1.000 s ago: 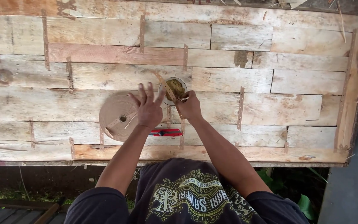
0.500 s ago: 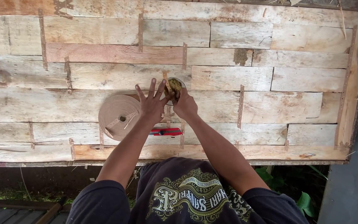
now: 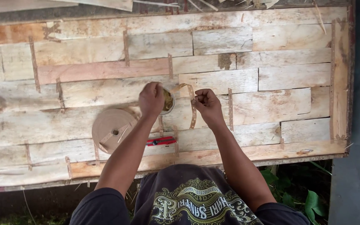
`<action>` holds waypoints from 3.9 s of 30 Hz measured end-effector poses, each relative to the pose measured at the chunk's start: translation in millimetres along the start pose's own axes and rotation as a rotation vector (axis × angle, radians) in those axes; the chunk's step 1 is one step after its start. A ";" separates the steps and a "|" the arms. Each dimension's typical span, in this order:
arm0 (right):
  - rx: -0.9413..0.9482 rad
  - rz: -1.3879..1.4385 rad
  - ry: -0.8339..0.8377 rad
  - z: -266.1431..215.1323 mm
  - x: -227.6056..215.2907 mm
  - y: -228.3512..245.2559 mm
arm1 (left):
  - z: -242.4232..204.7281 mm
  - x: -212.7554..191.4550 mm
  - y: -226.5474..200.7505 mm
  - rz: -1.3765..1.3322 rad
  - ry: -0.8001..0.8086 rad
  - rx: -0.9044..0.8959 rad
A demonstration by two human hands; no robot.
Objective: The person repeatedly scoops a paste-like substance from a small container and applies it to thin wooden strips on a wooden surface. They press the strips into place along the edges and seams of the surface, smoothing them down with their hands.
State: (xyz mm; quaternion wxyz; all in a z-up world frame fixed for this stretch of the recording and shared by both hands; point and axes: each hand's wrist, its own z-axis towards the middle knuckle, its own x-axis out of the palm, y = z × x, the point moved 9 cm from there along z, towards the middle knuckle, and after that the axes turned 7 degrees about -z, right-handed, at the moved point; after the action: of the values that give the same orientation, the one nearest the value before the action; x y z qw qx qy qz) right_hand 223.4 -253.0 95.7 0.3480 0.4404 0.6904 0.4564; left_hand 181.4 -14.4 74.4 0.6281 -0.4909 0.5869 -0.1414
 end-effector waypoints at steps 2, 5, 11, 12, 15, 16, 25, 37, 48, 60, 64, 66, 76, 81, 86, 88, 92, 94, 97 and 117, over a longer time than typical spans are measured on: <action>-0.049 0.042 -0.052 9.6 -7.1 8.8 | 10.4 23.8 -7.5 -0.206 0.163 -0.306; -0.104 0.046 -0.120 19.8 -15.8 22.2 | 20.6 104.6 -21.1 -0.805 0.580 -0.640; -0.092 -0.002 -0.190 46.2 -32.2 -0.2 | 124.6 126.9 -41.2 -1.224 0.273 -0.597; -0.070 -0.006 -0.201 53.9 -34.1 -8.0 | 140.6 126.5 -41.0 -1.179 0.241 -0.581; -0.054 0.014 -0.226 71.3 -38.2 -22.4 | 188.3 159.7 23.3 -0.916 0.141 -0.583; -0.075 0.031 -0.241 76.4 -40.1 -23.3 | 204.2 170.7 56.5 -0.709 0.075 -0.580; -0.233 0.072 -0.219 106.4 -29.2 1.3 | 145.2 169.5 -19.9 -1.008 0.574 -0.812; -0.058 -0.029 -0.264 120.9 -28.1 -54.4 | 240.3 154.4 -30.3 -0.968 0.222 -0.557; 0.188 -0.133 -0.283 137.8 -28.0 -79.4 | 287.4 162.1 -27.4 -0.468 0.259 -0.168; 0.364 -0.359 -0.299 167.5 -24.3 -111.9 | 295.6 157.6 -33.7 0.014 0.032 0.089; 0.368 -0.395 -0.288 171.7 -27.6 -115.4 | 292.0 160.1 -37.0 0.095 -0.007 0.132; 0.373 -0.399 -0.283 172.6 -27.4 -114.6 | 290.6 161.7 -36.4 0.108 -0.019 0.150; 0.471 -0.409 -0.281 177.8 -32.2 -122.3 | 285.8 157.8 -46.7 0.147 -0.073 0.188; 0.522 -0.492 -0.274 180.1 -32.5 -123.1 | 294.5 156.1 -43.4 0.146 -0.054 0.094; 0.561 -0.548 -0.263 179.4 -31.7 -106.6 | 306.3 154.3 -37.8 0.110 -0.064 0.016; 0.635 -0.484 -0.280 176.1 -31.9 -87.7 | 310.5 145.5 -35.9 -0.003 -0.173 -0.085; 0.646 -0.468 -0.270 178.1 -32.4 -76.5 | 280.1 136.8 -87.9 0.138 -0.314 0.296; 0.648 -0.477 -0.262 175.4 -31.1 -76.1 | 254.9 170.4 -99.9 0.639 0.275 0.130; 0.566 -0.486 -0.258 180.4 -33.3 -98.9 | 229.9 196.3 -100.6 0.581 0.349 0.338; 0.596 -0.442 -0.238 180.0 -34.0 -96.7 | 213.7 210.3 -72.6 0.656 0.462 0.364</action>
State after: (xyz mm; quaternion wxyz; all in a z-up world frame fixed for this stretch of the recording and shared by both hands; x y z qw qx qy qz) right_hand 366.7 -245.1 -53.7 0.3723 0.4127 0.8258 0.0953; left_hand 454.6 -111.2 -31.2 0.5681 -0.1155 0.8023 -0.1418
